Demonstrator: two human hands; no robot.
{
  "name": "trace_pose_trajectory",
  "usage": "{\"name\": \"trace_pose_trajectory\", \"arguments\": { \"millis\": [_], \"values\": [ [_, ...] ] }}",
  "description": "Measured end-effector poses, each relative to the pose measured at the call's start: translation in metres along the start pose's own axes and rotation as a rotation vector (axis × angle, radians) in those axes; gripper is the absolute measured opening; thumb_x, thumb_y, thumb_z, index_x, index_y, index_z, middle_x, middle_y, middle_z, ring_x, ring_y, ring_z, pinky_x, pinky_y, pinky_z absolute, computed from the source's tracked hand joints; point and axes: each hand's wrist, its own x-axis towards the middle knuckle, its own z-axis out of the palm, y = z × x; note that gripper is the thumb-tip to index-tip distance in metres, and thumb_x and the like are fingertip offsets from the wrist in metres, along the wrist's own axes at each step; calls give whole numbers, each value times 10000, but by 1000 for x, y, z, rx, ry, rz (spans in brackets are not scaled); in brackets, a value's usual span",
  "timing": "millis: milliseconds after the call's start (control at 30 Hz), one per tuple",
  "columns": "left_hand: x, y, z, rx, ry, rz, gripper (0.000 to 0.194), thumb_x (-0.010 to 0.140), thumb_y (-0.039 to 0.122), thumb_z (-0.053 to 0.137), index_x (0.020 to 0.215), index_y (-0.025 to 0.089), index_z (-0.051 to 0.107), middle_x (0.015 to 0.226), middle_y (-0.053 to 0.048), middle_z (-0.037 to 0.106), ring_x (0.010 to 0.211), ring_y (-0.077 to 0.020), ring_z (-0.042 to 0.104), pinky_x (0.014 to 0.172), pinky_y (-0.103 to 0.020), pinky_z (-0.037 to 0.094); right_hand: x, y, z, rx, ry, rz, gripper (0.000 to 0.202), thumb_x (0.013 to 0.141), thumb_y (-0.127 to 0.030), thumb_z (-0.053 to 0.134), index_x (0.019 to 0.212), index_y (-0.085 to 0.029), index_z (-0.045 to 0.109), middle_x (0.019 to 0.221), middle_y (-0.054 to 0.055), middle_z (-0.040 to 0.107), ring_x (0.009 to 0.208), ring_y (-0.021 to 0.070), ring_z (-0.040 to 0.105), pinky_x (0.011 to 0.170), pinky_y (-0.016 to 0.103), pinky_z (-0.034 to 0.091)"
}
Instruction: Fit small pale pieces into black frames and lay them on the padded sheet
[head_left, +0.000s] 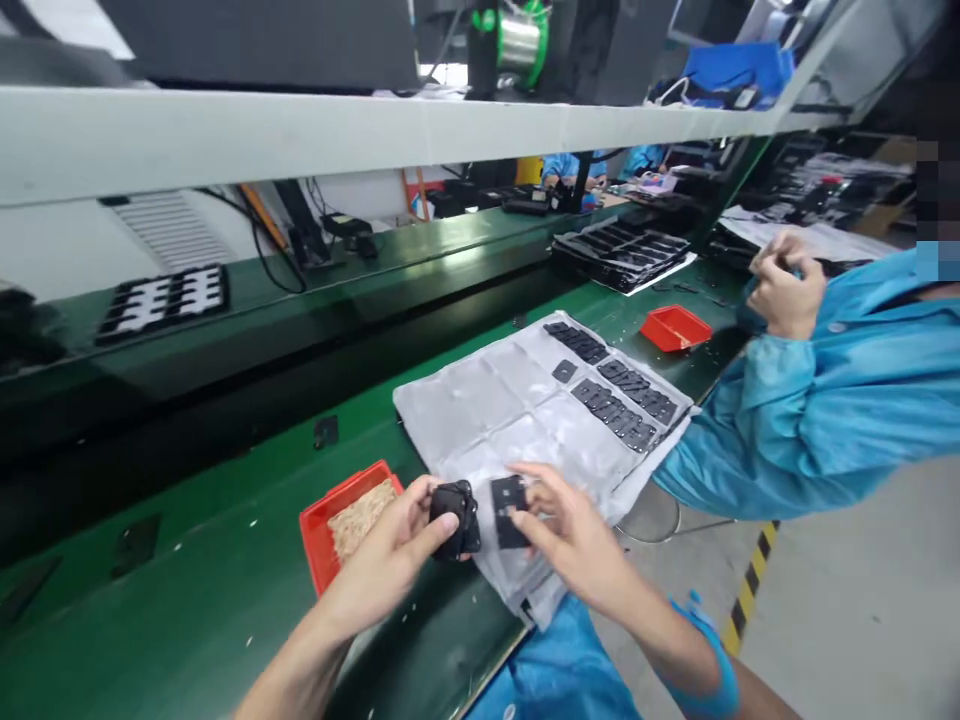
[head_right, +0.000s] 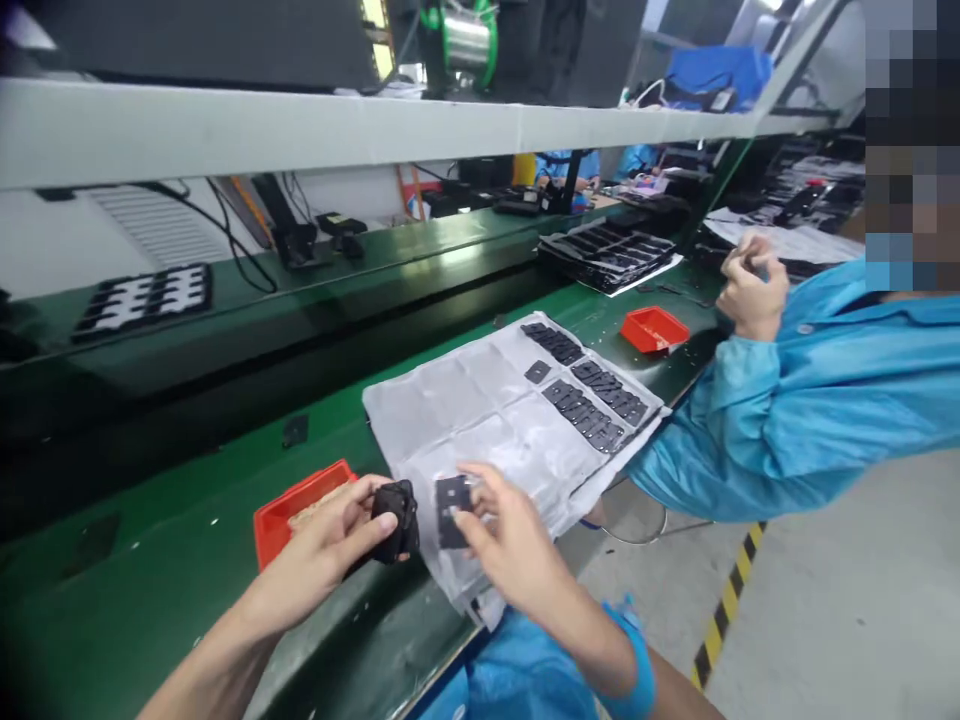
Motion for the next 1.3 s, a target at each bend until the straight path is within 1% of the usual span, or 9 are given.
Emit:
{"name": "trace_pose_trajectory", "arguments": {
  "millis": [67, 200, 400, 600, 833, 933, 1067, 1167, 1300],
  "values": [
    [34, 10, 11, -2, -43, -6, 409, 837, 511, 847, 1005, 184, 667, 962, -49, 705, 906, -196, 666, 825, -295, 552, -6, 18, -44, 92, 136, 26, 619, 917, -434, 693, 1472, -245, 492, 886, -6, 585, 791, 197, 672, 628, 322, 637],
    [110, 26, 28, 6, -88, -78, 474, 738, 438, 923, 1013, 171, 645, 909, -47, 740, 814, -182, 692, 769, -287, 535, 2, 46, -125, -110, 444, -31, 446, 836, -486, 707, 1163, -188, 659, 844, 35, 673, 735, 197, 691, 679, 344, 615],
    [208, 35, 56, 42, -117, -131, 483, 659, 320, 955, 970, 162, 621, 809, -14, 741, 697, -155, 693, 695, -274, 521, 95, 64, -198, -267, 677, 0, 298, 843, -345, 757, 1075, -171, 688, 761, 4, 656, 659, 176, 643, 676, 339, 578],
    [250, 31, 67, 51, -182, -154, 463, 684, 282, 948, 987, 159, 620, 830, -34, 771, 721, -174, 727, 715, -289, 538, 180, 77, -205, -380, 666, 99, 247, 1026, -375, 708, 1126, -149, 693, 1025, 33, 726, 824, 157, 712, 749, 332, 623],
    [269, 24, 62, 48, -200, -156, 444, 666, 298, 957, 924, 156, 625, 764, -21, 762, 650, -148, 693, 666, -258, 511, 156, 66, -200, -436, 659, -27, 325, 927, -309, 745, 1209, -147, 756, 1408, 206, 654, 1261, 355, 639, 1155, 553, 451],
    [277, 21, 75, 58, -216, -131, 394, 685, 301, 934, 895, 153, 636, 749, -19, 750, 635, -140, 673, 662, -257, 507, 145, 60, -186, -346, 555, -75, 436, 894, -443, 754, 1251, -193, 749, 1345, 176, 703, 1080, 321, 721, 989, 498, 573],
    [290, 20, 97, 110, -244, -70, 306, 688, 256, 912, 863, 136, 693, 730, -8, 723, 626, -128, 643, 655, -249, 490, 149, 63, -172, -157, 373, -49, 472, 841, -599, 733, 1047, -174, 723, 754, 50, 738, 571, 202, 700, 536, 325, 576],
    [307, 23, 103, 192, -227, -23, 272, 684, 235, 915, 843, 127, 723, 677, 12, 678, 577, -118, 598, 607, -247, 451, 157, 67, -180, -62, 421, -22, 453, 840, -570, 706, 1044, -174, 627, 625, -22, 646, 485, 179, 669, 455, 275, 526],
    [344, 26, 104, 334, -141, 40, 236, 732, 215, 911, 819, 133, 708, 665, 35, 628, 574, -102, 556, 584, -241, 423, 168, 69, -201, -3, 542, -3, 599, 793, -490, 734, 1259, -186, 511, 693, -79, 570, 536, 197, 730, 457, 267, 558]
  ]
}}
